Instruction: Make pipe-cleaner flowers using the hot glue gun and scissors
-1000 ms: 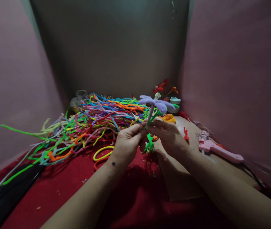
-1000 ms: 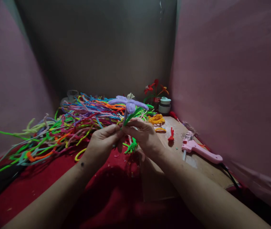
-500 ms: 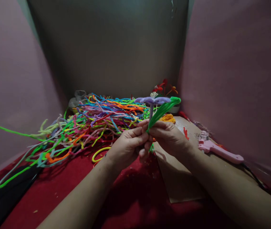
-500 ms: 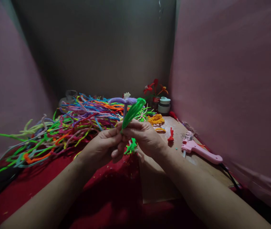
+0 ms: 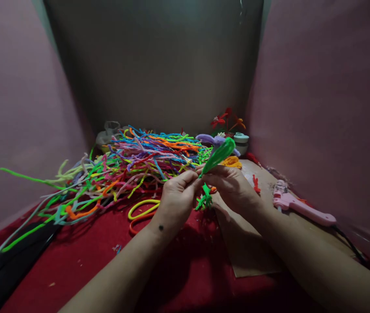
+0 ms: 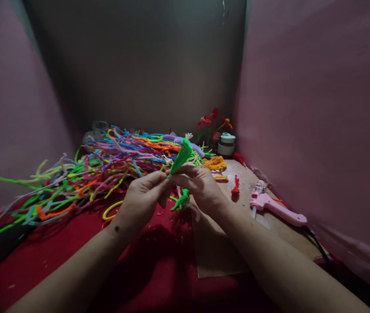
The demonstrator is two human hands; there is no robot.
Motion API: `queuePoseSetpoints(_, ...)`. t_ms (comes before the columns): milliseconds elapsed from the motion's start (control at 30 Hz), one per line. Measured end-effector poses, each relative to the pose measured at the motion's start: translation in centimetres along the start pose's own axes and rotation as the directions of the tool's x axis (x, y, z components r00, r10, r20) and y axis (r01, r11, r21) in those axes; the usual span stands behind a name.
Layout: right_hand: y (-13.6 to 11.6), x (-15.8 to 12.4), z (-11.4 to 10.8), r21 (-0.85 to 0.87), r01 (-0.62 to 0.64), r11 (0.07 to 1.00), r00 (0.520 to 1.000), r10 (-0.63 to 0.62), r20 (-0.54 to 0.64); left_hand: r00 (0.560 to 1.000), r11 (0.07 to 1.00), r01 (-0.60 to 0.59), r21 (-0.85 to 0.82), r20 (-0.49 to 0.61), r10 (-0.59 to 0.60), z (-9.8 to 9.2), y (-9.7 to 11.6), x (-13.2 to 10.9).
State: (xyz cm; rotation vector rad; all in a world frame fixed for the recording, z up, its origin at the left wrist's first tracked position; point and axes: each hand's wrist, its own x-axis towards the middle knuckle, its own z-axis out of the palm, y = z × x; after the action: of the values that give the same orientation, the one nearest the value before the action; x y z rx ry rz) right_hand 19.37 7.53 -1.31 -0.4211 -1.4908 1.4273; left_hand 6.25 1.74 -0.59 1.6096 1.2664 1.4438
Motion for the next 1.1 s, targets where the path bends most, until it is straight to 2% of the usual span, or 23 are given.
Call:
queuePoseSetpoints(100,-0.1,0.0,-0.3,-0.012,-0.022,1.0,1.0,0.022,0.011,0.992,0.967,0.121,-0.225,0.067,-0.109,0.0,0.6,0.1)
queuePoseSetpoints(267,-0.2,-0.2,-0.3,0.101,-0.055,0.993,0.998,0.055,0.003,0.968,0.835,0.237,-0.496,0.188,-0.163,-0.1,0.2,0.3)
queuePoseSetpoints(400,-0.3,-0.2,-0.4,0.146,-0.061,0.987,0.998,0.062,-0.006,0.924,0.731,0.344,-0.589,0.35,-0.152,-0.4,-0.1,0.4)
queuePoseSetpoints(500,-0.4,-0.2,-0.5,0.089,-0.014,0.996,0.998,0.009,0.06,0.877,0.652,0.421,-0.63,0.466,-0.116,-0.6,-0.4,0.3)
queuePoseSetpoints(600,-0.5,-0.2,-0.4,0.039,0.006,0.999,0.991,-0.011,0.131,0.847,0.587,0.458,-0.667,0.528,-0.062,-0.7,-0.9,0.3)
queuePoseSetpoints(700,-0.4,-0.4,-0.1,0.04,0.039,0.998,0.995,-0.042,0.088,0.838,0.579,0.469,-0.667,0.543,-0.052,-0.7,-1.3,0.4)
queuePoseSetpoints(767,-0.1,-0.5,0.1,0.054,0.06,0.997,0.998,-0.061,0.02,0.85,0.607,0.457,-0.65,0.521,-0.081,-0.7,-1.4,0.6)
queuePoseSetpoints(833,0.2,-0.4,0.1,0.08,0.052,0.995,0.998,-0.049,-0.037,0.874,0.674,0.418,-0.609,0.471,-0.117,-0.6,-1.1,0.7)
queuePoseSetpoints(933,0.5,-0.4,0.2,0.089,0.024,0.996,0.993,-0.013,-0.118,0.945,0.876,0.254,-0.41,0.297,-0.135,-0.2,-0.5,0.7)
queuePoseSetpoints(1000,0.6,-0.4,0.3,0.08,0.022,0.997,0.986,-0.008,-0.167,0.988,0.974,0.111,-0.199,0.132,-0.085,0.1,-0.3,0.5)
queuePoseSetpoints(1100,0.4,-0.5,0.5,0.062,0.008,0.998,0.981,0.005,-0.192,0.997,0.997,-0.05,0.056,-0.051,0.053,0.5,-0.4,0.0)
